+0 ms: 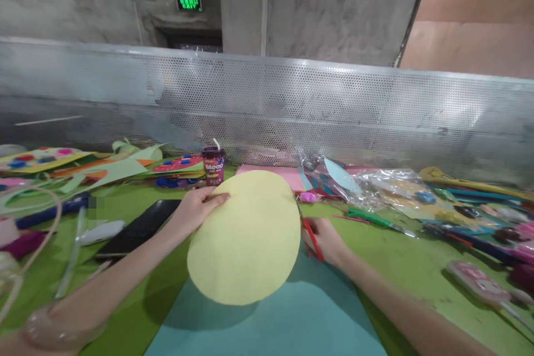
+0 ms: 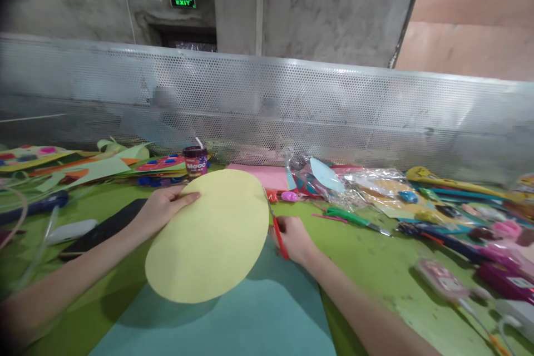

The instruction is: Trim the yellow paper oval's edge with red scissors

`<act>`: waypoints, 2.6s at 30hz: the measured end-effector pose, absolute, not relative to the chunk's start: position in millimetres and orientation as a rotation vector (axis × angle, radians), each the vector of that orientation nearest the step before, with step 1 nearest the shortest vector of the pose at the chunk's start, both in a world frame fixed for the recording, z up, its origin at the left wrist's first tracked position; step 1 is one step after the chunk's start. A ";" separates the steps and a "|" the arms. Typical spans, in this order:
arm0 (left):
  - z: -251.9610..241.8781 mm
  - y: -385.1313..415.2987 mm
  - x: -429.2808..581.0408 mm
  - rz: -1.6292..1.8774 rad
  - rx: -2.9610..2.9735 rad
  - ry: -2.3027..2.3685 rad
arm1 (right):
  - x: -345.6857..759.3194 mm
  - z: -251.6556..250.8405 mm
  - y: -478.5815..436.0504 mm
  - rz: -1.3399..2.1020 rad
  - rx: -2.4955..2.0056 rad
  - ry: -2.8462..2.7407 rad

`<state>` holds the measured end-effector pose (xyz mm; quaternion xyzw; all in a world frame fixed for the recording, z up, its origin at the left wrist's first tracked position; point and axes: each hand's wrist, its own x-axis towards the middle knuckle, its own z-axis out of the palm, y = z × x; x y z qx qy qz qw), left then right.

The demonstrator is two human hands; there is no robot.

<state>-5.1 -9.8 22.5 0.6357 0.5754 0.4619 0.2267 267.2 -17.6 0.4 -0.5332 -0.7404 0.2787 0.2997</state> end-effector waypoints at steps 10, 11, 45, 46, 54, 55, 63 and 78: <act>22.7 -10.3 -5.9 1.275 1.691 1.558 | 266.9 0.5 -16.8 0.727 -1.413 -1.978; 22.4 -10.1 -6.2 1.270 1.689 1.550 | 266.6 0.8 -17.2 0.732 -1.416 -1.974; 32.0 -17.8 -4.1 1.168 1.638 1.434 | 269.4 2.0 -16.5 0.799 -1.438 -2.007; 32.3 -17.9 -4.1 1.165 1.640 1.440 | 269.3 2.3 -16.5 0.816 -1.438 -2.001; 31.1 -16.2 -6.4 1.116 1.643 1.447 | 271.3 1.3 -14.8 0.831 -1.448 -2.022; 30.6 -15.7 -6.8 1.115 1.646 1.447 | 271.9 1.1 -14.5 0.851 -1.446 -2.016; 28.9 -15.0 -8.1 1.061 1.680 1.423 | 276.1 0.7 -12.6 0.955 -1.420 -2.000; 29.6 -15.1 -6.7 1.013 1.689 1.428 | 280.0 4.4 -12.9 0.926 -1.435 -2.077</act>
